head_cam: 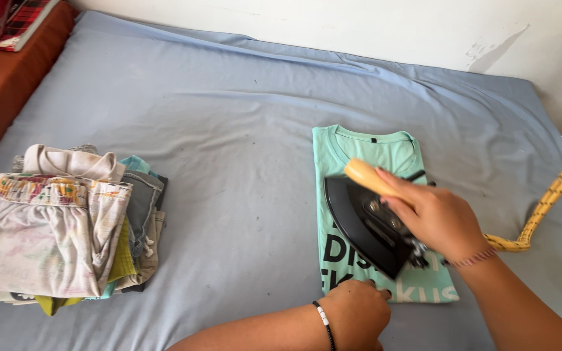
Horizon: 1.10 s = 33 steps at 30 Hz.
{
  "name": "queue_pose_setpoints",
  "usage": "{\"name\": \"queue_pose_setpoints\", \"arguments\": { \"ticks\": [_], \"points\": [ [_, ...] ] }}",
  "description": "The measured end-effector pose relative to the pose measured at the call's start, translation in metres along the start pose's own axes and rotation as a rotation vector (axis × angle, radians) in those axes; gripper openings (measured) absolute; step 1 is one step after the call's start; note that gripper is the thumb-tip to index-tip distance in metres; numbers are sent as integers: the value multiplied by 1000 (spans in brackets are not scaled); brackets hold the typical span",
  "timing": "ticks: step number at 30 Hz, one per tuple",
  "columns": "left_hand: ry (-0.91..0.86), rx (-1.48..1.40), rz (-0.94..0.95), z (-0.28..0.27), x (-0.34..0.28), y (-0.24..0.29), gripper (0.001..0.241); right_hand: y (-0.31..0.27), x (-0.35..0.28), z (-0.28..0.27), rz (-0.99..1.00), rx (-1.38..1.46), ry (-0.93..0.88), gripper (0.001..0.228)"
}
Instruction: The person irons a light green t-shirt and a dark blue patterned shirt on a bed. They use a black electric iron to smooth the fabric, folding the garments as they progress. The person handles the clothes one at a time, moving the iron back and forth over the surfaces.
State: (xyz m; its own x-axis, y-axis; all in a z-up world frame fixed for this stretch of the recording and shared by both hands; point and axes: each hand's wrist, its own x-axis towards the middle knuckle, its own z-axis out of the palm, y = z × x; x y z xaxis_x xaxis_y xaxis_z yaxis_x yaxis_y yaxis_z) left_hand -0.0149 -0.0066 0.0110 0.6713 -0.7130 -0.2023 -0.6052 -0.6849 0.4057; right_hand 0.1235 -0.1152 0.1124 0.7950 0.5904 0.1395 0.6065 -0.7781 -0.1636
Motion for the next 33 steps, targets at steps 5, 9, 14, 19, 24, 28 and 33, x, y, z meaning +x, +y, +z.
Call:
{"name": "queue_pose_setpoints", "arguments": {
  "ticks": [5, 9, 14, 19, 24, 28, 33],
  "points": [
    [-25, -25, 16, -3, 4, -6, 45, -12, 53, 15, 62, -109, 41, 49],
    [42, -8, 2, 0, -1, -2, 50, -22, 91, 28, 77, -135, 81, 49],
    [78, 21, -6, -1, -6, 1, 54, -23, 87, 25, 43, -57, 14, 53],
    [117, 56, 14, -13, -15, 8, 48, -19, 34, 5, -25, -17, -106, 59],
    [286, -45, 166, -34, -30, 5, 42, -2, -27, -18, 42, 29, -316, 64],
    [807, -60, 273, -49, -29, -4, 31, 14, -76, -27, -139, 239, -175, 57],
    [972, -169, 263, -44, -22, -6, 31, 40, -108, -26, 28, 176, -74, 56]
  ]
}}
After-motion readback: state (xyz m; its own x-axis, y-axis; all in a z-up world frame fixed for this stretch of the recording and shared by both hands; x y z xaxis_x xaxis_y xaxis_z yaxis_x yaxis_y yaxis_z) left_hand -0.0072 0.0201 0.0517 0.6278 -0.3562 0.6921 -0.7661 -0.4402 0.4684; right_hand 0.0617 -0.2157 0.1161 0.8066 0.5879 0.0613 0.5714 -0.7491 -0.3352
